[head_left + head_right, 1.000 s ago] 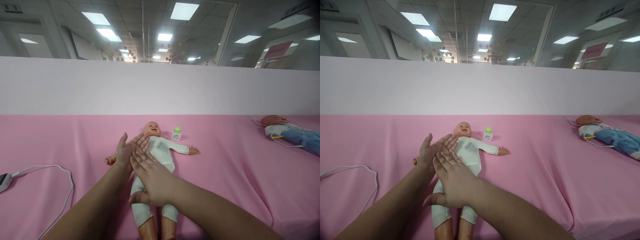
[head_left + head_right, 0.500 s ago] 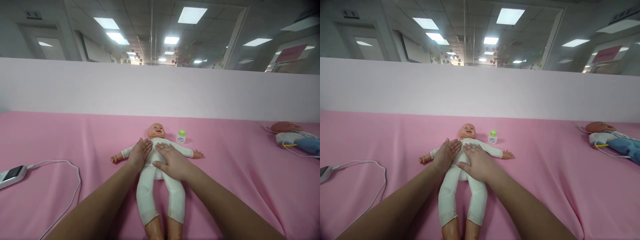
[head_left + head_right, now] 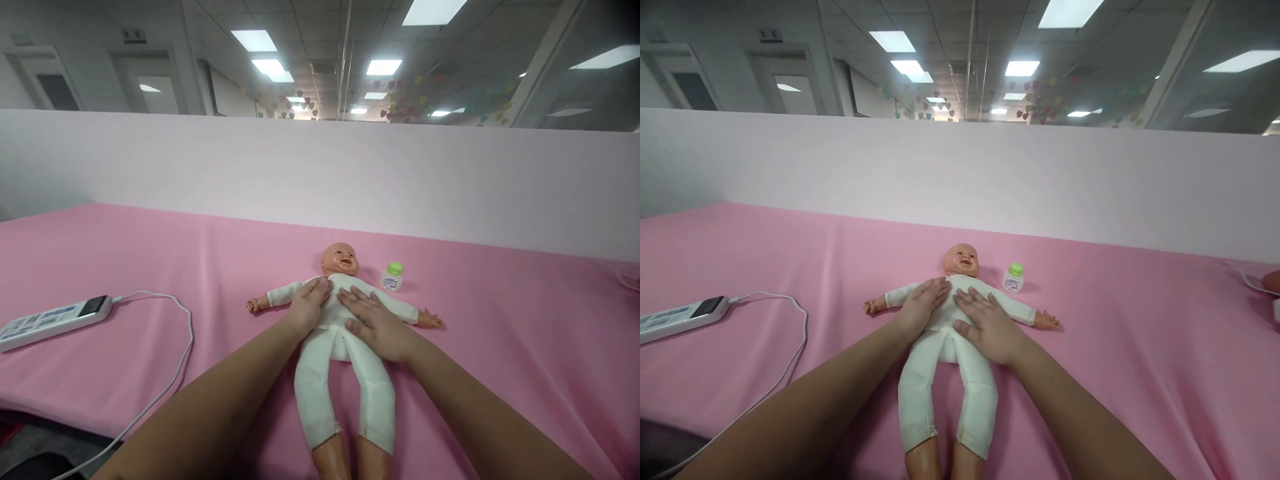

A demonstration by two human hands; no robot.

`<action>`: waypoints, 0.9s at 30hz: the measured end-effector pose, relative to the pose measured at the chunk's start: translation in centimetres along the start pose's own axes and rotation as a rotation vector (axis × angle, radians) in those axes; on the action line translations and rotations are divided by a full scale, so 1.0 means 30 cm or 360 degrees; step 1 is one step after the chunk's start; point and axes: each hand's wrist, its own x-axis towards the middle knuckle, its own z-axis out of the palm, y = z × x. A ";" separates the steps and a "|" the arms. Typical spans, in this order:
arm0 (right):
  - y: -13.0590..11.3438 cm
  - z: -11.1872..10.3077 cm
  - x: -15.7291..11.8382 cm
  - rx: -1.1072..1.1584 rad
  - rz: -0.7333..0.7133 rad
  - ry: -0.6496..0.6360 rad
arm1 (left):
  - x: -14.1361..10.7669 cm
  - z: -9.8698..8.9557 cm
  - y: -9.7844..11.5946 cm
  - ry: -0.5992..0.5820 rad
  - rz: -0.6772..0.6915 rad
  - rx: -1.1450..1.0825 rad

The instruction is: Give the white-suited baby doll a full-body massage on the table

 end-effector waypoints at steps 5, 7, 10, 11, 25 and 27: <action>0.098 0.020 -0.002 -0.0060 0.0441 0.0127 | -0.022 -0.005 0.012 -0.0145 0.0092 0.0179; 0.114 0.023 -0.015 -0.0070 0.0510 0.0117 | -0.049 -0.005 0.035 -0.0198 0.0089 0.0244; 0.121 0.031 -0.028 -0.0089 0.0491 0.0101 | -0.114 0.007 0.082 -0.0469 0.0190 0.0573; 0.122 0.034 -0.029 -0.0099 0.0485 0.0097 | -0.139 0.015 0.097 -0.0605 0.0275 0.0736; 0.083 0.025 -0.039 -0.0042 0.0392 0.0065 | -0.117 0.067 0.115 -0.1038 0.0246 0.0859; 0.074 0.022 -0.038 -0.0034 0.0376 0.0058 | -0.082 0.065 0.098 -0.0966 0.0239 0.0810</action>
